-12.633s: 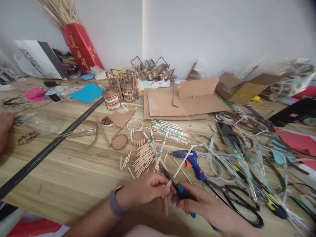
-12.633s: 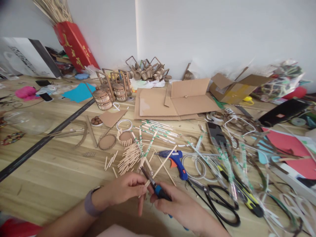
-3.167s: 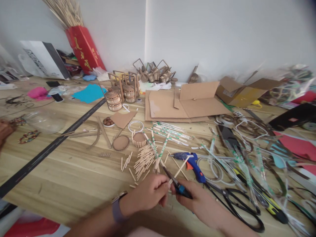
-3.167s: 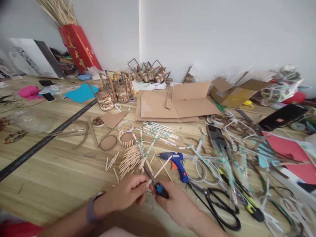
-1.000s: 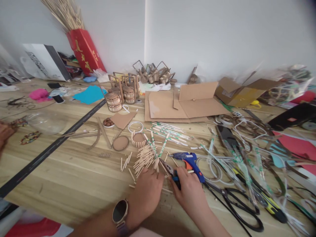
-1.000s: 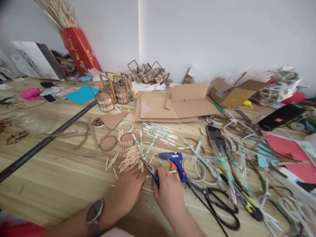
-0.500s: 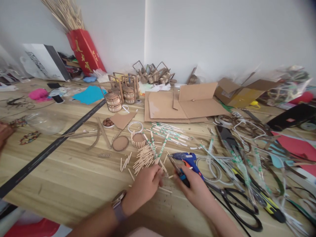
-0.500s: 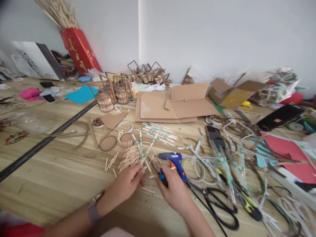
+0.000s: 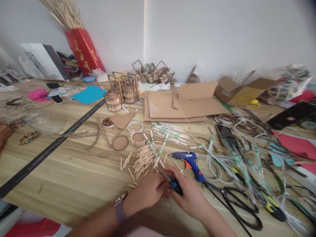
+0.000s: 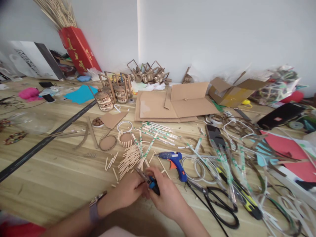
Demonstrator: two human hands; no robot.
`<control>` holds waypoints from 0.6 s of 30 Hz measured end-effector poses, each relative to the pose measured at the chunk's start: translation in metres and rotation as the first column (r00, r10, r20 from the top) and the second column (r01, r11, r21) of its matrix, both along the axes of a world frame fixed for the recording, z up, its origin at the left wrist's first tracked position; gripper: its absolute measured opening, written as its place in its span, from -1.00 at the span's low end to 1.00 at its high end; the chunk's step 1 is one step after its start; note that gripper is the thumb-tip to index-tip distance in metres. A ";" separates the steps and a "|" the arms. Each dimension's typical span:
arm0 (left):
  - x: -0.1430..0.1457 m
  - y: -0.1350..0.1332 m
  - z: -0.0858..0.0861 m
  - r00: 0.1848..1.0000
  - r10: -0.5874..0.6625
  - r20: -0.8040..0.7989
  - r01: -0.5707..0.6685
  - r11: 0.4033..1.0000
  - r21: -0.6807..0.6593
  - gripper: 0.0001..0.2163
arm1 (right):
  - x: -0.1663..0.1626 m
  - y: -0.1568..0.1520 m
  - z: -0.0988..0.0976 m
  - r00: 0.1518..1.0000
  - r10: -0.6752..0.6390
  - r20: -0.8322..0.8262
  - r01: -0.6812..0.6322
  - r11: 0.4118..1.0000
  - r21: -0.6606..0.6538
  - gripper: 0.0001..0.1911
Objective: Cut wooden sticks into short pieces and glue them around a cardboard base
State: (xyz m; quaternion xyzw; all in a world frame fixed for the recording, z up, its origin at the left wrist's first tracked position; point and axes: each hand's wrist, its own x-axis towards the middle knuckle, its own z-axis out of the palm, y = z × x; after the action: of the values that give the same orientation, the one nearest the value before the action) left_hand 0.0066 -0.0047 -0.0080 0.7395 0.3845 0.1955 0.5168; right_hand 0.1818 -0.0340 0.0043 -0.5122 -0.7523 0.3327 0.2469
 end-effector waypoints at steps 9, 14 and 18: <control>0.003 0.007 -0.006 0.925 0.216 0.312 -0.069 0.904 -0.421 -0.52 | -0.003 0.002 -0.015 0.979 -0.200 -0.034 0.199 0.914 0.354 -0.57; 0.007 0.007 -0.007 0.868 0.363 0.339 -0.123 0.818 -0.561 -0.50 | -0.011 -0.003 -0.022 0.977 -0.214 0.012 0.200 0.927 0.318 -0.41; 0.009 0.004 0.001 0.866 0.322 0.383 -0.107 0.867 -0.488 -0.52 | -0.016 -0.004 -0.025 0.977 -0.212 0.021 0.193 0.924 0.330 -0.38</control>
State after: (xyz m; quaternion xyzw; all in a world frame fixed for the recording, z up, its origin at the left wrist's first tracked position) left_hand 0.0154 -0.0009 -0.0073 0.4843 0.3704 0.3251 0.7229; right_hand 0.1662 -0.0380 -0.0208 -0.5484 -0.7466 0.1622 0.3399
